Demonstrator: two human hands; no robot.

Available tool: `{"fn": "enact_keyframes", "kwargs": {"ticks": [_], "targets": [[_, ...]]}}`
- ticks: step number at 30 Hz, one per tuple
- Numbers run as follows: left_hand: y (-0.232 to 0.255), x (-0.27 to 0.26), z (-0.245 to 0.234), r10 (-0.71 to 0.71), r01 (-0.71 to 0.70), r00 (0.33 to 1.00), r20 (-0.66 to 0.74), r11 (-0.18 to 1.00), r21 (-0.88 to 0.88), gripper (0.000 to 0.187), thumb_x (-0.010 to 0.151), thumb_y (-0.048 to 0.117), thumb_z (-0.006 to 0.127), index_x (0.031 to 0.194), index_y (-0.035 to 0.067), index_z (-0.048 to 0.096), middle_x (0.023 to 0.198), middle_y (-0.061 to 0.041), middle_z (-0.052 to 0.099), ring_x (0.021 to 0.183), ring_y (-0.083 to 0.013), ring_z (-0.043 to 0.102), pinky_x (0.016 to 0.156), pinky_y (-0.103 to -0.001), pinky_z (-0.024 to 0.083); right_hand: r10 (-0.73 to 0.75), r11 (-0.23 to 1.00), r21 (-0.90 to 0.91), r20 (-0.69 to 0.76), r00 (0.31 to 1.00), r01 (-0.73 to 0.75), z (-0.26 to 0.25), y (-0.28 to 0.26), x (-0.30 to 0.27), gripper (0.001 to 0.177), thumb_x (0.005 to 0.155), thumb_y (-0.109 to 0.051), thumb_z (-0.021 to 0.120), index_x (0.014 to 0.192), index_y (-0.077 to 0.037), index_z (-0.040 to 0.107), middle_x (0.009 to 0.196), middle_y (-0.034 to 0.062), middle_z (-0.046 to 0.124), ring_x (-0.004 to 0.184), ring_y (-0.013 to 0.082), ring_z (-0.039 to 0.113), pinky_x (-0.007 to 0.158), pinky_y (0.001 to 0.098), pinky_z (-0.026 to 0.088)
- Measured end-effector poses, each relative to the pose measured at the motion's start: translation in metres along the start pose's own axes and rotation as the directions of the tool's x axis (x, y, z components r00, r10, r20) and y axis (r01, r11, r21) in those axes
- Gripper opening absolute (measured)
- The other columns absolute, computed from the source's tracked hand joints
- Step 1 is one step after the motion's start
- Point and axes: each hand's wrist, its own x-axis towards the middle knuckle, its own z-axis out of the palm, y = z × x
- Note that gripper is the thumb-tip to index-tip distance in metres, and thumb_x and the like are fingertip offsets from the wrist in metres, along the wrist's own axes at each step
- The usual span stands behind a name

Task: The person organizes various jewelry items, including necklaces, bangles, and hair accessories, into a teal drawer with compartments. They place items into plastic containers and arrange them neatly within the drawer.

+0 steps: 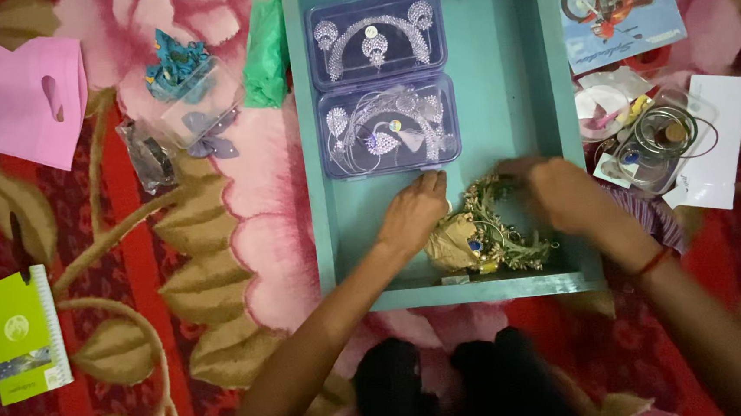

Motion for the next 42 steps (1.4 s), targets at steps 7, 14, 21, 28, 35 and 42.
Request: {"fn": "enact_keyframes", "kwargs": {"ticks": [7, 14, 21, 28, 35, 42], "targets": [[-0.009, -0.006, 0.005, 0.220, -0.134, 0.957, -0.191, 0.914, 0.383, 0.039, 0.080, 0.014, 0.062, 0.113, -0.006, 0.070, 0.110, -0.016, 0.069, 0.099, -0.0248, 0.066, 0.089, -0.034, 0.058, 0.116, 0.975, 0.160, 0.239, 0.964, -0.157, -0.038, -0.057, -0.022, 0.040, 0.076, -0.034, 0.079, 0.108, -0.012, 0.072, 0.098, 0.0205, 0.075, 0.092, 0.0381, 0.072, 0.085, 0.0487, 0.057], [-0.012, -0.005, 0.016, 0.225, -0.141, 0.961, -0.159, 0.898, 0.416, 0.032, 0.080, 0.013, 0.063, 0.105, -0.007, 0.070, 0.101, -0.016, 0.068, 0.098, -0.0260, 0.065, 0.088, -0.033, 0.056, 0.284, 0.930, 0.131, 0.336, 0.898, -0.344, -0.044, -0.078, -0.036, 0.037, 0.081, -0.031, 0.075, 0.116, -0.016, 0.077, 0.099, 0.0151, 0.079, 0.091, 0.0301, 0.077, 0.086, 0.0425, 0.059], [-0.004, -0.017, -0.003, 0.029, -0.035, 0.999, -0.041, 0.989, -0.141, 0.030, 0.081, 0.010, 0.067, 0.108, -0.004, 0.067, 0.108, -0.018, 0.066, 0.109, -0.0324, 0.063, 0.095, -0.041, 0.054, 0.196, 0.893, 0.359, 0.234, 0.952, -0.272, -0.126, -0.066, -0.072, 0.050, 0.085, -0.033, 0.075, 0.134, -0.026, 0.068, 0.100, 0.0077, 0.079, 0.081, 0.0240, 0.078, 0.080, 0.0377, 0.061], [0.012, -0.025, 0.001, -0.048, 0.019, 0.996, -0.081, 0.944, -0.329, 0.036, 0.081, 0.005, 0.068, 0.117, 0.000, 0.069, 0.116, -0.013, 0.069, 0.115, -0.0332, 0.062, 0.101, -0.040, 0.052, 0.283, 0.808, 0.434, 0.306, 0.909, -0.398, -0.114, 0.002, -0.057, 0.045, 0.101, -0.030, 0.060, 0.145, -0.020, 0.063, 0.116, 0.0126, 0.074, 0.096, 0.0253, 0.074, 0.089, 0.0395, 0.057], [0.011, -0.024, -0.016, -0.342, 0.287, 0.940, 0.004, 0.781, -0.554, 0.053, 0.069, 0.006, 0.084, 0.119, 0.002, 0.068, 0.122, -0.015, 0.065, 0.117, -0.0327, 0.058, 0.104, -0.041, 0.049, 0.350, 0.486, 0.859, -0.022, 0.937, -0.161, -0.115, 0.030, -0.056, 0.032, 0.099, -0.012, 0.060, 0.127, 0.000, 0.070, 0.117, 0.0127, 0.074, 0.104, 0.0217, 0.068, 0.093, 0.0360, 0.050], [0.015, -0.030, -0.017, -0.255, 0.223, 0.964, -0.074, 0.928, -0.299, 0.059, 0.071, -0.006, 0.070, 0.129, -0.003, 0.063, 0.142, -0.020, 0.052, 0.131, -0.0387, 0.048, 0.110, -0.045, 0.042, 0.074, 0.573, 0.771, -0.386, 0.920, 0.277, -0.151, -0.084, 0.001, 0.025, 0.096, -0.006, 0.066, 0.121, -0.005, 0.073, 0.104, 0.0088, 0.073, 0.092, 0.0149, 0.066, 0.088, 0.0294, 0.055]]}}
